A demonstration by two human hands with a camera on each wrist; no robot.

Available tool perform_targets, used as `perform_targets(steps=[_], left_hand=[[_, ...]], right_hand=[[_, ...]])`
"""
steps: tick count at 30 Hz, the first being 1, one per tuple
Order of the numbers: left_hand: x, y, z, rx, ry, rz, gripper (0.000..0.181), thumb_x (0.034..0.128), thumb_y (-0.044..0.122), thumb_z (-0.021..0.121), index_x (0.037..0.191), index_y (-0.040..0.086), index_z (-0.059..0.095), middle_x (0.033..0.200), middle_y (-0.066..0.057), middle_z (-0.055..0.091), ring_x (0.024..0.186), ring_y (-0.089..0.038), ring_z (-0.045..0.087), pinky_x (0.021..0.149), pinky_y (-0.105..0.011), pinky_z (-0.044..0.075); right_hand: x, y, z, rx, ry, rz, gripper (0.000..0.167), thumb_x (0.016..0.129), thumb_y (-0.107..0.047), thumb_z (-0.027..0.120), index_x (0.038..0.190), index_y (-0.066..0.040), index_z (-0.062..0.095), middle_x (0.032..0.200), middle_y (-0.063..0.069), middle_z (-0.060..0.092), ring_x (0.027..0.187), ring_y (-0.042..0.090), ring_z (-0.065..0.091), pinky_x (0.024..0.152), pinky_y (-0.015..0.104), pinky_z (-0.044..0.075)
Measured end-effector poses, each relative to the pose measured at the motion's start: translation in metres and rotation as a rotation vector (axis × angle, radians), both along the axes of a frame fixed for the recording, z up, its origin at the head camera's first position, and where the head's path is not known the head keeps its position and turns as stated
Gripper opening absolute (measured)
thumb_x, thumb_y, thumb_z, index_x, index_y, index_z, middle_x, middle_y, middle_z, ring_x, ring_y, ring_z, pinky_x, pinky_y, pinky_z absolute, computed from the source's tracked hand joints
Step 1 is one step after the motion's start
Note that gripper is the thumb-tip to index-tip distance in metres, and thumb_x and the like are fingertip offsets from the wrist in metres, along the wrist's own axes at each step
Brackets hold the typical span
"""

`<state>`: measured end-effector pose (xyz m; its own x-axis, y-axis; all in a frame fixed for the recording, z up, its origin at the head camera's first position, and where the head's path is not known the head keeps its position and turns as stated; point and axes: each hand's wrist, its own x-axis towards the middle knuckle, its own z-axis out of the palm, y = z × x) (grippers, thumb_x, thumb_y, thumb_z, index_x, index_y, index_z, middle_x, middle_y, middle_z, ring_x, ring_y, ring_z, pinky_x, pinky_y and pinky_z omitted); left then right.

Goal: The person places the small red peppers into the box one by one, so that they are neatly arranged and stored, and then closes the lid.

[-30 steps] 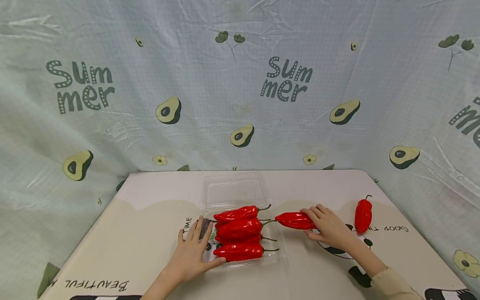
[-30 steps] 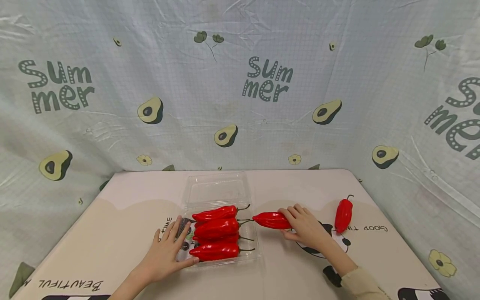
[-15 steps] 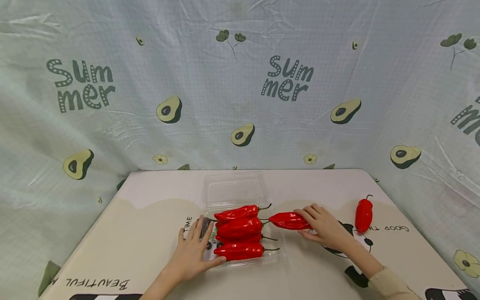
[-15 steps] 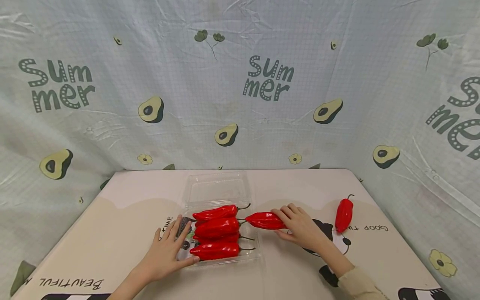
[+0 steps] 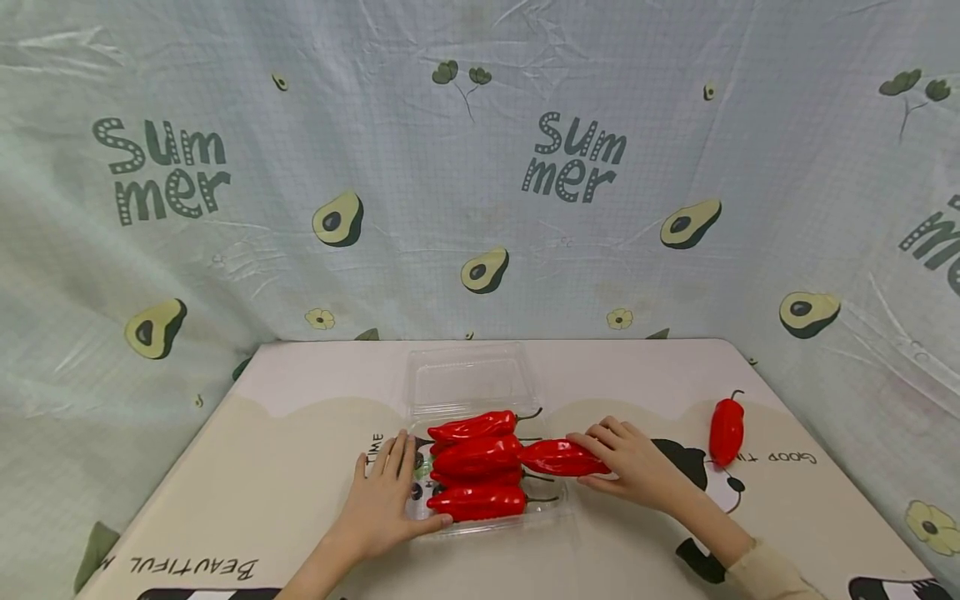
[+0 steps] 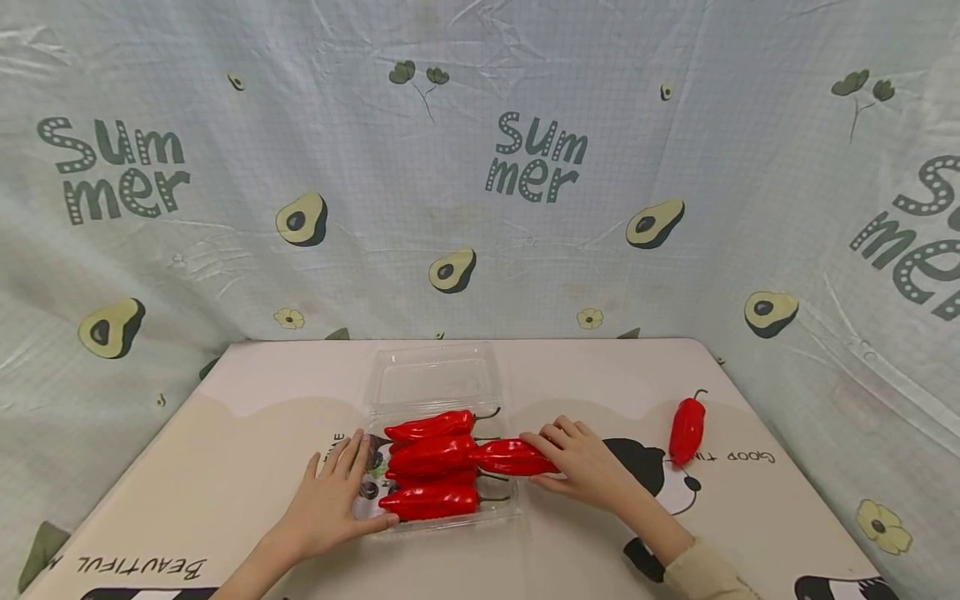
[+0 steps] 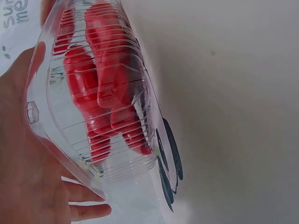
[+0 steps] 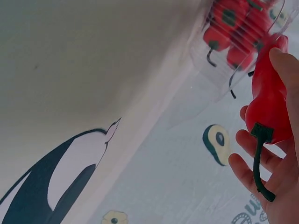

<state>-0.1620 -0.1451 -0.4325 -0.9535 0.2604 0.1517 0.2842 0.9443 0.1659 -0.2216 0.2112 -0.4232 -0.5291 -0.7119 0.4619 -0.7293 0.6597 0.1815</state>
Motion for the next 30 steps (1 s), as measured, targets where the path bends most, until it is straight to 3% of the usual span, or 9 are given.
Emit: perform_targets(steps=[8,15,30], left_hand=[[-0.001,0.000,-0.001,0.027,-0.024,0.009,0.111,0.0642,0.077,0.048,0.136,-0.005,0.028,0.147,-0.020,0.020,0.132,-0.038,0.023,0.098,-0.064,0.021],[-0.001,0.000,-0.001,0.045,-0.029,0.007,0.111,0.0644,0.076,0.049,0.136,-0.006,0.028,0.146,-0.021,0.020,0.132,-0.038,0.022,0.099,-0.065,0.020],[-0.002,-0.001,-0.001,0.029,-0.036,0.006,0.110,0.0653,0.076,0.048,0.136,-0.005,0.028,0.146,-0.020,0.021,0.132,-0.037,0.023,0.098,-0.066,0.019]], right_hand=[[0.004,-0.007,0.002,0.009,-0.001,0.013,0.050,0.077,-0.053,0.059,0.116,-0.023,0.055,0.095,-0.008,0.057,0.091,0.009,0.046,0.074,0.028,0.046],[0.007,-0.010,0.005,0.006,-0.035,0.009,0.050,0.077,-0.052,0.061,0.117,-0.023,0.055,0.096,-0.008,0.057,0.092,0.009,0.046,0.073,0.027,0.047],[0.008,-0.021,0.003,-0.015,-0.016,0.051,0.049,0.077,-0.048,0.062,0.118,-0.023,0.055,0.095,-0.009,0.056,0.091,0.007,0.045,0.073,0.025,0.045]])
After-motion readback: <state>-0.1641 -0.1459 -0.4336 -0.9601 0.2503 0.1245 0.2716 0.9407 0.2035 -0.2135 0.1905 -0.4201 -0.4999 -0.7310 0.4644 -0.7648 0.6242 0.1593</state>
